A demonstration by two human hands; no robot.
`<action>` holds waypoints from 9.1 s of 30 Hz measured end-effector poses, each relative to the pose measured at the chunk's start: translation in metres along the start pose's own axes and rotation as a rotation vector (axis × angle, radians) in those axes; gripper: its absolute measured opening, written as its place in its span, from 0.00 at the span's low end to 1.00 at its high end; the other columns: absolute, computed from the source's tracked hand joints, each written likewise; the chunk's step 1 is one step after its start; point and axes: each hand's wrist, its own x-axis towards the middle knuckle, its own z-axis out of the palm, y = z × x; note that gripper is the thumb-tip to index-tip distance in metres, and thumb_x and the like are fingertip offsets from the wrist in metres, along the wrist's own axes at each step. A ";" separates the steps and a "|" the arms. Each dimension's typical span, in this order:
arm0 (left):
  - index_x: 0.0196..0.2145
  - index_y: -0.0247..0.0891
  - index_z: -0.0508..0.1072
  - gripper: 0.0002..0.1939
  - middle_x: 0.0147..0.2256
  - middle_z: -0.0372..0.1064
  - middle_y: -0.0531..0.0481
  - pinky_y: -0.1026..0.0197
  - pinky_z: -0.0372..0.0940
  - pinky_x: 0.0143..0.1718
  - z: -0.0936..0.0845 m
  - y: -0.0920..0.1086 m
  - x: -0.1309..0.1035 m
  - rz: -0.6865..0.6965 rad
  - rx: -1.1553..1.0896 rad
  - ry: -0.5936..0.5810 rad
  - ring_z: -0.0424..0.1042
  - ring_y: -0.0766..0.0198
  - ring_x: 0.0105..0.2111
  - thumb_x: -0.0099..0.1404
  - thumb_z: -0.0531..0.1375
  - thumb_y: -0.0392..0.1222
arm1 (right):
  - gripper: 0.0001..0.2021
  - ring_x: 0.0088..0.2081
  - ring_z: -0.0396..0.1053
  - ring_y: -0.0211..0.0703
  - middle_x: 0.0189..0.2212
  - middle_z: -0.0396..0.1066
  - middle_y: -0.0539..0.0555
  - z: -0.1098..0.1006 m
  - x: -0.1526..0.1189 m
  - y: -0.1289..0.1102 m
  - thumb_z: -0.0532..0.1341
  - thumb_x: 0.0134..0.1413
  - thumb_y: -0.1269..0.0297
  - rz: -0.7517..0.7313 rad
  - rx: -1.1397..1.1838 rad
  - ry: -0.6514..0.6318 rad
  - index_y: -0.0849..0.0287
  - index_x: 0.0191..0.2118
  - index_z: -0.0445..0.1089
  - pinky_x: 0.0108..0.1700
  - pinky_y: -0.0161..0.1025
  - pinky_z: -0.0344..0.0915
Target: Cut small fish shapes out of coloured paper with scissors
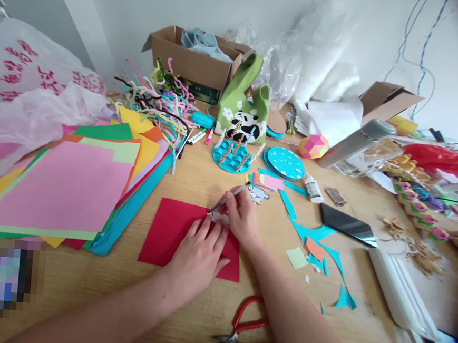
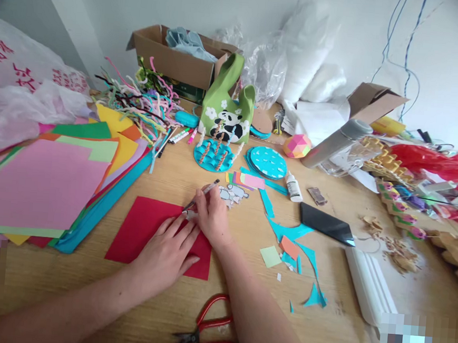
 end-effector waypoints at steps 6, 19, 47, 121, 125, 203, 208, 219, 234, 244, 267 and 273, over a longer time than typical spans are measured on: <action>0.59 0.31 0.64 0.28 0.58 0.64 0.38 0.44 0.53 0.58 0.000 0.000 0.000 -0.002 -0.001 0.001 0.59 0.44 0.59 0.68 0.52 0.52 | 0.06 0.24 0.68 0.38 0.24 0.68 0.47 0.000 0.001 0.000 0.52 0.64 0.61 -0.011 -0.012 0.006 0.54 0.35 0.58 0.29 0.36 0.65; 0.59 0.31 0.64 0.27 0.57 0.65 0.36 0.43 0.54 0.56 0.000 0.001 -0.001 -0.001 -0.013 -0.006 0.59 0.43 0.59 0.68 0.53 0.51 | 0.05 0.25 0.68 0.39 0.25 0.69 0.48 0.001 0.000 0.001 0.52 0.64 0.61 -0.021 -0.056 -0.009 0.55 0.36 0.58 0.30 0.36 0.65; 0.58 0.27 0.63 0.28 0.57 0.64 0.34 0.44 0.50 0.62 -0.006 0.001 0.007 -0.001 -0.074 0.032 0.58 0.46 0.60 0.68 0.52 0.52 | 0.03 0.24 0.66 0.38 0.22 0.68 0.48 -0.008 0.009 -0.001 0.58 0.53 0.65 0.068 -0.168 -0.162 0.58 0.31 0.64 0.28 0.35 0.60; 0.59 0.26 0.63 0.27 0.58 0.62 0.33 0.46 0.58 0.60 0.001 -0.004 0.010 0.044 -0.012 -0.013 0.59 0.45 0.60 0.67 0.54 0.47 | 0.04 0.22 0.61 0.36 0.19 0.62 0.46 -0.025 0.019 0.002 0.57 0.47 0.69 0.123 -0.254 -0.103 0.58 0.25 0.60 0.26 0.33 0.55; 0.59 0.27 0.63 0.27 0.58 0.62 0.34 0.46 0.58 0.60 0.001 -0.004 0.010 0.042 -0.011 -0.006 0.59 0.45 0.60 0.67 0.54 0.47 | 0.03 0.22 0.61 0.35 0.19 0.62 0.46 -0.026 0.018 0.004 0.57 0.47 0.69 0.122 -0.262 -0.103 0.58 0.26 0.60 0.25 0.33 0.54; 0.56 0.32 0.66 0.21 0.48 0.67 0.39 0.48 0.63 0.49 -0.003 0.003 0.027 0.069 0.056 0.023 0.65 0.50 0.48 0.69 0.51 0.43 | 0.02 0.22 0.61 0.36 0.20 0.65 0.48 -0.043 -0.016 0.009 0.56 0.49 0.69 0.156 -0.268 0.052 0.59 0.27 0.64 0.26 0.32 0.54; 0.55 0.33 0.66 0.20 0.48 0.67 0.38 0.47 0.63 0.49 -0.003 0.003 0.027 0.066 0.046 0.035 0.65 0.49 0.48 0.69 0.52 0.43 | 0.04 0.23 0.61 0.36 0.21 0.65 0.48 -0.044 -0.015 0.011 0.56 0.50 0.69 0.167 -0.296 0.061 0.59 0.26 0.64 0.26 0.33 0.54; 0.56 0.34 0.66 0.21 0.47 0.67 0.39 0.48 0.63 0.48 -0.004 0.003 0.027 0.067 0.051 0.020 0.64 0.50 0.47 0.69 0.52 0.45 | 0.03 0.23 0.61 0.38 0.21 0.65 0.49 -0.046 -0.014 0.014 0.57 0.49 0.68 0.170 -0.332 0.125 0.58 0.27 0.64 0.27 0.34 0.53; 0.55 0.35 0.66 0.20 0.47 0.67 0.39 0.48 0.62 0.49 -0.004 0.003 0.027 0.074 0.048 0.037 0.64 0.50 0.48 0.68 0.53 0.45 | 0.02 0.24 0.65 0.41 0.21 0.68 0.51 -0.050 -0.015 0.007 0.59 0.47 0.68 0.143 -0.439 0.063 0.57 0.26 0.64 0.28 0.34 0.55; 0.55 0.33 0.66 0.21 0.47 0.67 0.40 0.49 0.61 0.49 -0.004 0.002 0.028 0.060 0.049 0.010 0.63 0.51 0.47 0.69 0.52 0.46 | 0.02 0.23 0.64 0.38 0.20 0.68 0.49 -0.053 -0.010 0.002 0.58 0.45 0.70 0.275 -0.361 0.014 0.59 0.26 0.66 0.26 0.33 0.55; 0.54 0.33 0.67 0.21 0.46 0.67 0.40 0.50 0.62 0.48 -0.004 0.002 0.027 0.054 0.030 0.025 0.64 0.50 0.47 0.68 0.54 0.45 | 0.03 0.22 0.62 0.37 0.17 0.64 0.46 -0.049 -0.017 0.005 0.56 0.43 0.67 0.341 -0.249 0.098 0.57 0.24 0.61 0.25 0.33 0.54; 0.55 0.33 0.66 0.21 0.46 0.67 0.40 0.50 0.62 0.48 -0.004 0.002 0.027 0.059 0.029 0.026 0.64 0.51 0.47 0.68 0.53 0.45 | 0.02 0.22 0.61 0.37 0.17 0.64 0.46 -0.049 -0.017 0.007 0.56 0.43 0.67 0.336 -0.264 0.096 0.57 0.24 0.61 0.25 0.33 0.53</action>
